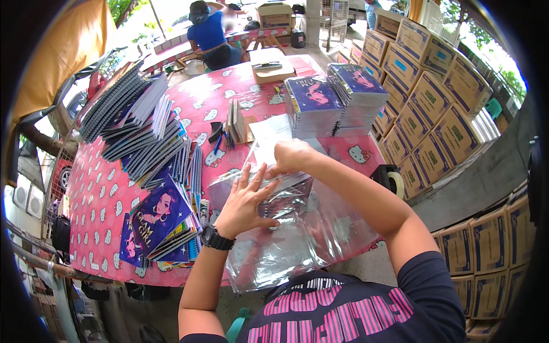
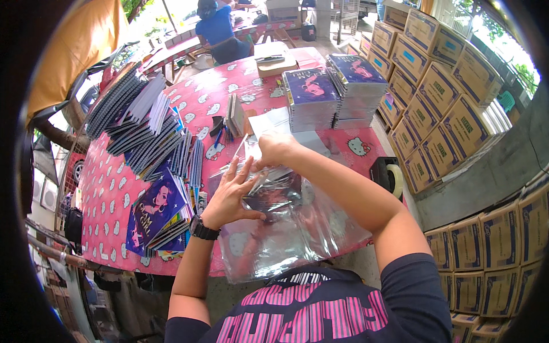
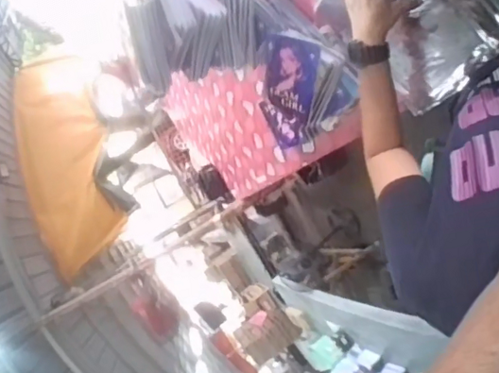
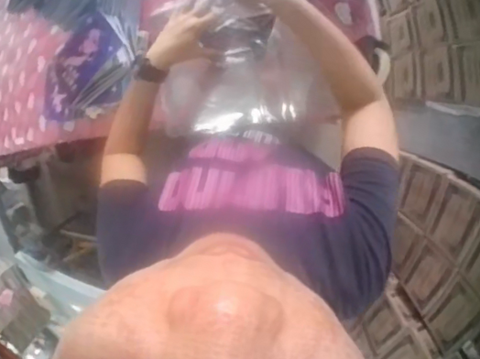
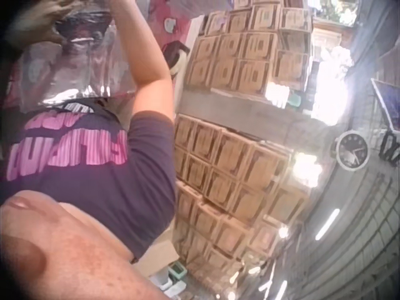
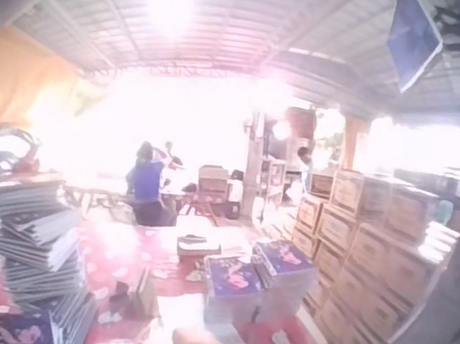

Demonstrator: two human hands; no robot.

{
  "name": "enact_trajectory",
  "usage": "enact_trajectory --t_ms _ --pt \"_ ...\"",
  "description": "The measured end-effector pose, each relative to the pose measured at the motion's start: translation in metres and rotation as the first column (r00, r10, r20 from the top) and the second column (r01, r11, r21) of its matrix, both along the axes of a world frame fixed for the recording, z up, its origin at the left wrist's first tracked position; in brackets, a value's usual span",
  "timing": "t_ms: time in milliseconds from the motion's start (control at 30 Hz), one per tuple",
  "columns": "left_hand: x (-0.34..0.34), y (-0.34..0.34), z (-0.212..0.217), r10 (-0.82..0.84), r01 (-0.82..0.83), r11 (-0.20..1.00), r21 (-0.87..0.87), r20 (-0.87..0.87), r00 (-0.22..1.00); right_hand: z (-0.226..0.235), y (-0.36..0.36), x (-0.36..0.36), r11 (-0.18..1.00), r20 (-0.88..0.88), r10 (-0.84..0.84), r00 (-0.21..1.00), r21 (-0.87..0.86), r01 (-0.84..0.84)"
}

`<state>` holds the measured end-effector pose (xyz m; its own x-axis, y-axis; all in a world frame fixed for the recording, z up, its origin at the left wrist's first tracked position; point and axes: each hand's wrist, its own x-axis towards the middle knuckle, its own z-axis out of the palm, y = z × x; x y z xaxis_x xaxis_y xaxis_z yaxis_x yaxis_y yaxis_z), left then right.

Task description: The person places individual notebooks into clear plastic bags, folds the bags, and secures them with adhesive tape.

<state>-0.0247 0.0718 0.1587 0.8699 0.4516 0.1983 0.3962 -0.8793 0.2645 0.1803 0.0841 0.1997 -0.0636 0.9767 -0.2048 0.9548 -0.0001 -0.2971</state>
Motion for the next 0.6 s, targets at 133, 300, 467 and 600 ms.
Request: enact_trajectory --t_ms 133,300,467,600 --pt "-0.002 0.004 -0.002 -0.033 0.035 0.998 -0.059 0.04 0.999 0.014 -0.006 0.021 1.0 0.279 -0.003 0.96 -0.024 0.01" --pt "-0.016 0.0 -0.041 0.207 -0.213 0.977 -0.025 0.365 0.908 -0.005 -0.051 0.078 0.869 -0.122 0.384 0.915 0.381 -0.314" --pt "0.021 0.0 -0.014 0.178 -0.155 0.984 -0.088 0.505 0.845 -0.01 -0.065 0.013 0.604 -0.352 0.526 0.774 0.795 -0.049" --pt "0.025 0.01 0.029 0.243 -0.004 0.949 -0.316 0.722 0.648 0.01 -0.031 0.04 0.705 -0.735 0.27 0.622 0.591 0.392"
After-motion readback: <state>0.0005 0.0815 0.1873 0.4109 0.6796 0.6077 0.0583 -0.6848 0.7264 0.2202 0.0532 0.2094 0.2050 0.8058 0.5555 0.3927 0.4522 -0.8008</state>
